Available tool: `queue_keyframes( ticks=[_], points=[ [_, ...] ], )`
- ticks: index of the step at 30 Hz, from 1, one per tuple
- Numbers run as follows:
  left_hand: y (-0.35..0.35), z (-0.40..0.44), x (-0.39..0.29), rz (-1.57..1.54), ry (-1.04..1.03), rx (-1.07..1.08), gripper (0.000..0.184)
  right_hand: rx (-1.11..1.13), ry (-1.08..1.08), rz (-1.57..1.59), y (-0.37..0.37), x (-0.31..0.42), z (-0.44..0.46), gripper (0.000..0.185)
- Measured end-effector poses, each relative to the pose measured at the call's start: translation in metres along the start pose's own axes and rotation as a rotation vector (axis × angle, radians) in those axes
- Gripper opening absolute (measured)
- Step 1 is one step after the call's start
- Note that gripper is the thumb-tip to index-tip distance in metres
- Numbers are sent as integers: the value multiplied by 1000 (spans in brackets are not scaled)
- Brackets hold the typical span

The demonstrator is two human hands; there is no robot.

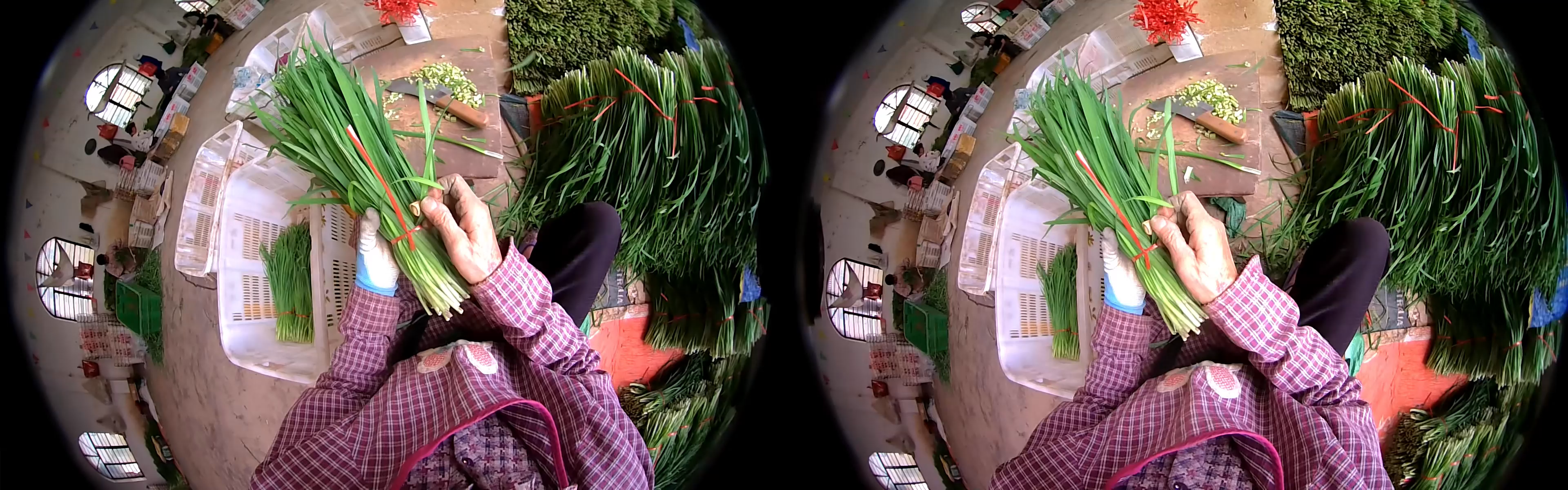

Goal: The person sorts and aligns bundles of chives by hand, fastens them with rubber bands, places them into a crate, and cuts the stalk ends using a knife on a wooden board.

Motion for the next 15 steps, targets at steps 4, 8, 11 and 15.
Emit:
queue_keyframes(
  ticks=[4,8,11,15],
  points=[
    [-7,-1,-10,-38,47,58,58,52,-155,360,1,-14,1,17],
    [-21,-3,-22,-29,58,158,57,154,-136,327,5,-16,1,19],
    [-11,-4,-23,61,13,-24,59,207,-140,612,8,-10,0,20],
    [17,-4,-9,62,38,-188,59,533,-122,724,13,35,-15,26]
  ],
)
Point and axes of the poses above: each hand's wrist, its own z-axis towards the middle knuckle, its own y-axis out of the back of the hand, x = y × z, the point moved 7 cm from there along z, towards the middle knuckle, and after that the axes turned 11 degrees about z, right-handed, at the moved point
